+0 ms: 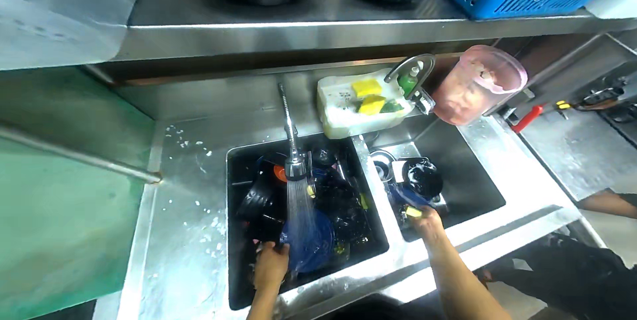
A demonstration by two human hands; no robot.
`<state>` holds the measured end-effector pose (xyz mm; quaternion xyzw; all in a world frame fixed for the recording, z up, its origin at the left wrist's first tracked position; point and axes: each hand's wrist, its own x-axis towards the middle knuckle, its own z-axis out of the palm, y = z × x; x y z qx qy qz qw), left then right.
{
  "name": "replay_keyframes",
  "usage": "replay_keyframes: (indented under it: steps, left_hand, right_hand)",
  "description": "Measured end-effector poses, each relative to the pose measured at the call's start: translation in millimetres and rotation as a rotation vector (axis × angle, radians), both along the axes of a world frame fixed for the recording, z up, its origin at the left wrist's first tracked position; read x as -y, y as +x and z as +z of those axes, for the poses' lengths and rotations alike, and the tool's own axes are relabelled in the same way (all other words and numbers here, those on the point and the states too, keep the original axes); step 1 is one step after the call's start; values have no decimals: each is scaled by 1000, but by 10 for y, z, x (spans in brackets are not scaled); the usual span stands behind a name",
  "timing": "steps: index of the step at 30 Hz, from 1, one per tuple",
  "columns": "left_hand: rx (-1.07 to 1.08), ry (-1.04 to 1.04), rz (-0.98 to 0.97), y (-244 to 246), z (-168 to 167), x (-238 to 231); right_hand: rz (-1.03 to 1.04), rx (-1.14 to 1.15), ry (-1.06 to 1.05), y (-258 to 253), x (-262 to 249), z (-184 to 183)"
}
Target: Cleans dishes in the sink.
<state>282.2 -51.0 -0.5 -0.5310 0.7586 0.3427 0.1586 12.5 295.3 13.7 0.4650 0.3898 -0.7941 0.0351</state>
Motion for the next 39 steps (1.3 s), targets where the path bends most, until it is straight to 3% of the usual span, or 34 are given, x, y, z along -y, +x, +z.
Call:
replay_keyframes:
  steps: [7,10,13,16,18,24,26,28,31,36,39]
  left_hand:
    - [-98,178,91,44,-188,-127]
    - [-197,266,205,-37,18,-196]
    - [-397,405,442,-182,344,-326]
    - [-622,563,763,-362,635,-399]
    - [-706,654,903,-456,739,-356]
    - [-824,846,948,-678,884,-311]
    - [-911,889,953,-730,916,-312]
    - [-1014,890,897,-746,951,-275]
    - [-1058,927,840,-727,1070,-329]
    - [-1032,883,873,-673,955,-348]
    - [-1048,798,944,-644,915,-141]
  right_hand:
    - [-215,-43,-50,-249,-143,-535]
    - [-225,-26,-90,-348,-197,-556]
    - [-106,-63,-149,-349,-188,-380]
    - [118,-131,-124,-211,31,7]
    - [397,-190,45,-51,305,312]
    - [1666,-579,1050,686,1376,912]
    - [1922,-775,1247,1011,1702,956]
    - [1992,-956,1256,1271,1938,968]
    - [1942,-1098,1146,1294,2189,961]
    - [1924,-945,1363,881,2220,760]
    - [2040,-908,1238,1178,2153,853]
